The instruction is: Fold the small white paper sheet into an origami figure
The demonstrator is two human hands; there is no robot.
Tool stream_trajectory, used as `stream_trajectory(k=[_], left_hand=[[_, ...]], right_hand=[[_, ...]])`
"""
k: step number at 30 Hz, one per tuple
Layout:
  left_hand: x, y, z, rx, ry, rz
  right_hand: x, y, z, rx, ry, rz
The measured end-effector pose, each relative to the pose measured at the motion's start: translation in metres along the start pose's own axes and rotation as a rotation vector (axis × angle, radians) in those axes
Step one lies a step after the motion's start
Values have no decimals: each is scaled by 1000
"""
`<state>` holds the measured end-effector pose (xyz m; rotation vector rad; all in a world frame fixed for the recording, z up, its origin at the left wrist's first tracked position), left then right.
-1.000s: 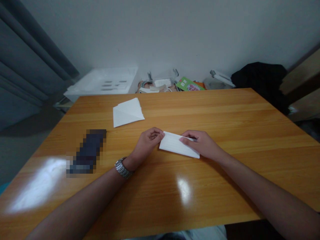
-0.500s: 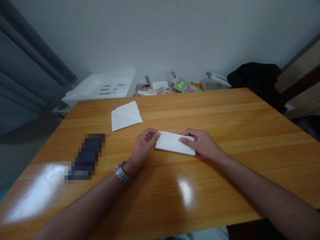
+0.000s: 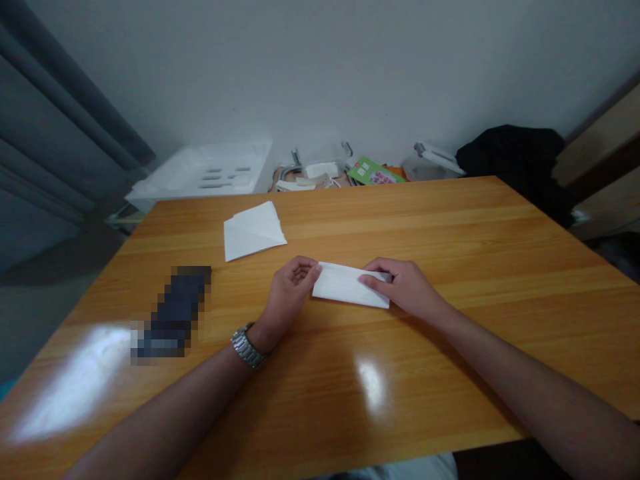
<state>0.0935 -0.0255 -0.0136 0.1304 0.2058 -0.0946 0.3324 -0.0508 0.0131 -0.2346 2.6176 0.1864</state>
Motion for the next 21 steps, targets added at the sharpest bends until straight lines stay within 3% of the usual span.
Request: stream_trajectory(k=[8,21], left_hand=[[1,-1,8,-30,-17,23],[-1,-1,8,-12,3,27]], right_hand=[[-2,2,5,-41,61,-151],[-7,2,5,-31,17,-99]])
Point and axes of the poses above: each hand's wrist, its own y-axis towards the middle knuckle, its own x-axis out of the palm, z = x × y, the point moved 3 cm from there along y, towards the middle knuckle, and after that the axes turned 6 degrees about y, right-handed, at the moved point
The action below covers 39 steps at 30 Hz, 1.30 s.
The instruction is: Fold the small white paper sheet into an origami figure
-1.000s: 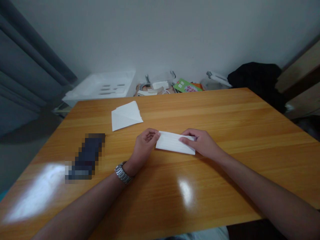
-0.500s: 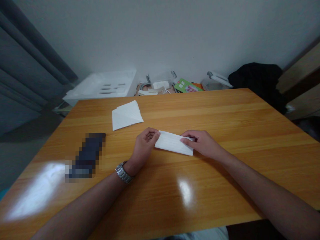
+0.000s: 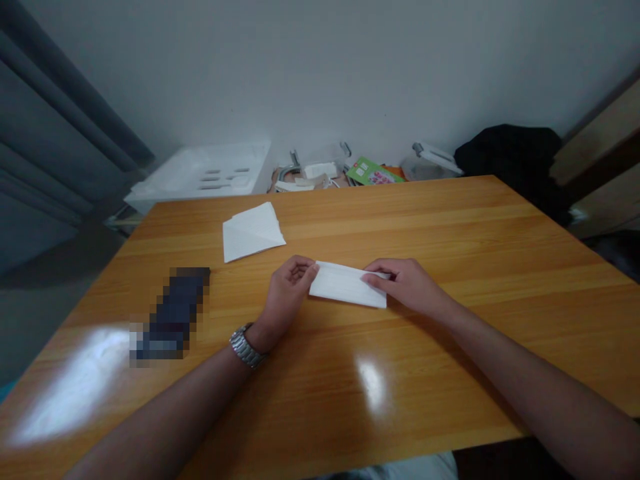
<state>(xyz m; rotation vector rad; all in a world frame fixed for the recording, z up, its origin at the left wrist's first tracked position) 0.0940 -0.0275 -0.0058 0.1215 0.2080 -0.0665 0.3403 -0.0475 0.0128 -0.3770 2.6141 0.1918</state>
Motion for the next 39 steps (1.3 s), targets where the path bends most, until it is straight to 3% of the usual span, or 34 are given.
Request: stream_trajectory(k=[11,39], left_hand=[[0,0,0,-4,-31,-1],[0,-1,0,-22,-54,-7]], right_hand=[[-2,-1,-4,4,-4,65],[-3,-1,-5,-10,-5,63]])
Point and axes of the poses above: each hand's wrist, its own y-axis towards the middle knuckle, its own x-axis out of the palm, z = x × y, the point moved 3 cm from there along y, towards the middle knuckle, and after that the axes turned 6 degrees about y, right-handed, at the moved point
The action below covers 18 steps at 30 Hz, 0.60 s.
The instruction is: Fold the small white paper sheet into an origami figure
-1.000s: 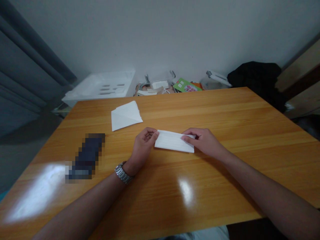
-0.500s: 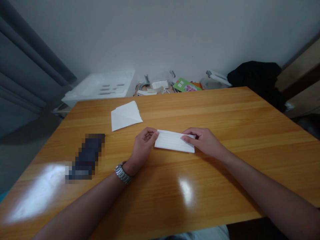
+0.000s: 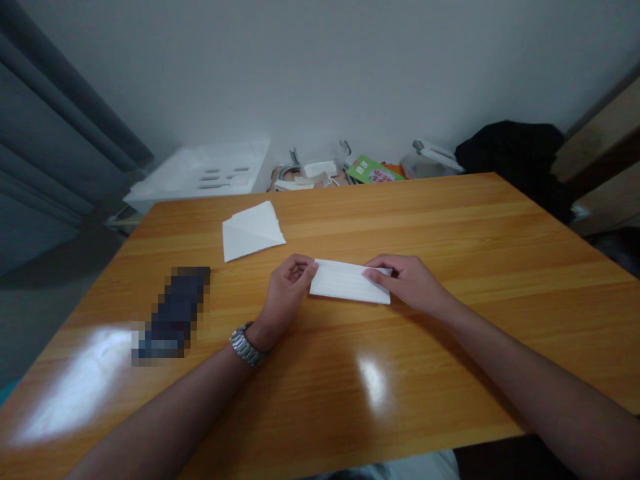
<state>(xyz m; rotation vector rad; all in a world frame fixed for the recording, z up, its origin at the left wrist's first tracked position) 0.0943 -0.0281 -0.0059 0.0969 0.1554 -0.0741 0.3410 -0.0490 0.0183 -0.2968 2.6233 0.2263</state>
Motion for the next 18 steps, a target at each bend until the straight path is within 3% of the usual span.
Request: stream_trajectory(k=[18], left_hand=[[0,-1,1,-22,-51,-5]], right_hand=[[-1,-1,-2,1,-1,-5]])
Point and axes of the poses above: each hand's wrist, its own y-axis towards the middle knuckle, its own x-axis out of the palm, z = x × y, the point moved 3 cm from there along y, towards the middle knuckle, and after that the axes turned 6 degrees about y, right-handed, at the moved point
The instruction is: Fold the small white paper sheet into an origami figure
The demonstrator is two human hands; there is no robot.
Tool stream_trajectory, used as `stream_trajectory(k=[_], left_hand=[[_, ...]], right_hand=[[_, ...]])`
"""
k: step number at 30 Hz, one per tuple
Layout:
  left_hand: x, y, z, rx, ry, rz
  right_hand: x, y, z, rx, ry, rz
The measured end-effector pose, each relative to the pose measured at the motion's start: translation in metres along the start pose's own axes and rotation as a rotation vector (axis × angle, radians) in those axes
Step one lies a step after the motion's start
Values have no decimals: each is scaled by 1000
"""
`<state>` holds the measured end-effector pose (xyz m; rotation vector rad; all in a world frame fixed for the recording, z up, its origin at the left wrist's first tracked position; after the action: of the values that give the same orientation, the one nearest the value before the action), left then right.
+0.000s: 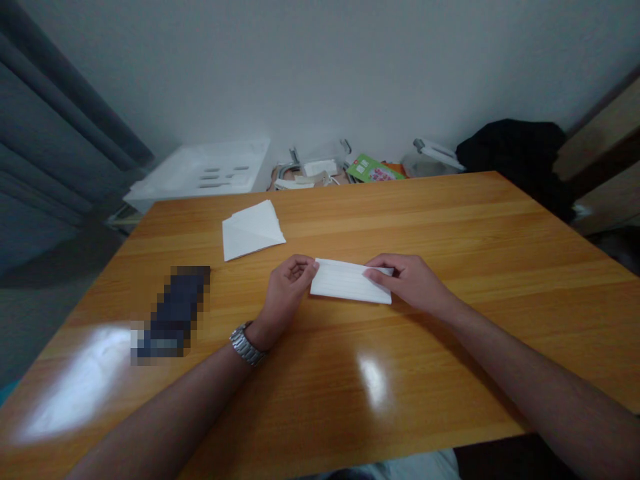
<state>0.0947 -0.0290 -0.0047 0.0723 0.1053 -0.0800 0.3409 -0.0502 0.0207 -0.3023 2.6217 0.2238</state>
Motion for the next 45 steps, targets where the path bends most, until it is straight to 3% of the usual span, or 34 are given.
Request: stream_trajectory(k=[45], left_hand=[[-2,5,-11,-35,-7,-70]], right_hand=[[1,5,11,56,141,-48]])
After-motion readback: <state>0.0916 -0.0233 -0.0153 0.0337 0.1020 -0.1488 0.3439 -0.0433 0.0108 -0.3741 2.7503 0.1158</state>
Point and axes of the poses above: each hand's wrist, its own y-axis towards the middle knuckle, its own x-axis out of the palm, z = x × y, the point moved 3 cm from there along y, towards the middle knuckle, and after that the axes turned 6 degrees about y, right-handed, at the moved point
